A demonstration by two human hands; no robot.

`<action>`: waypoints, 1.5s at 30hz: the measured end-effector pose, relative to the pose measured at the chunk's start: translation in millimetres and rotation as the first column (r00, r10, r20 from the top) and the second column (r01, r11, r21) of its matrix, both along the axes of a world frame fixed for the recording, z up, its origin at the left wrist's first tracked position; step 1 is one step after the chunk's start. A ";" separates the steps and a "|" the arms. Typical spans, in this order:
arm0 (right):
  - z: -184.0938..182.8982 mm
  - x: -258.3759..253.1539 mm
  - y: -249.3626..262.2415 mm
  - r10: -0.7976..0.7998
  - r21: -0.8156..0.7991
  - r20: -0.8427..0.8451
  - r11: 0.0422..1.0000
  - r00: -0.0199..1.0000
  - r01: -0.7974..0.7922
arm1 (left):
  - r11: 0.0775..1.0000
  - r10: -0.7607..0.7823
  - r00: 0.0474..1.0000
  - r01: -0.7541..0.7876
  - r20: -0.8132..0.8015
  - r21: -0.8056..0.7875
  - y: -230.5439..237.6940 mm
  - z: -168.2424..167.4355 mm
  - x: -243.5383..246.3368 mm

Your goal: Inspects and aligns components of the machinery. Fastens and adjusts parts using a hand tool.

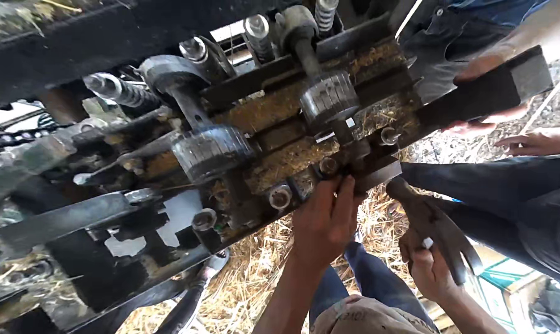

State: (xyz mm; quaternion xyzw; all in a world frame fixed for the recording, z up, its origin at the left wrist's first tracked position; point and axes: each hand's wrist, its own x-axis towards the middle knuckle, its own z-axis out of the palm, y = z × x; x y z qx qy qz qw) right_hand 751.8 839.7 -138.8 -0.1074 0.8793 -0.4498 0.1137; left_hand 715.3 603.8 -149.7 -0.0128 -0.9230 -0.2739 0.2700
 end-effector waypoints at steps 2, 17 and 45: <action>-5.0 -3.8 -0.8 0.014 0.027 0.016 1.000 1.000 -0.014 | 1.000 -0.003 1.000 0.003 0.019 0.002 -0.1 1.6 0.0; 53.4 -13.4 -13.1 0.055 -0.016 0.088 0.998 0.995 -0.053 | 0.999 0.023 0.997 -0.026 0.067 0.033 2.8 4.6 1.6; -20.8 -6.6 -3.6 0.022 -0.160 -0.016 0.987 1.000 -0.024 | 1.000 0.028 0.999 -0.028 0.031 0.003 5.5 1.4 1.3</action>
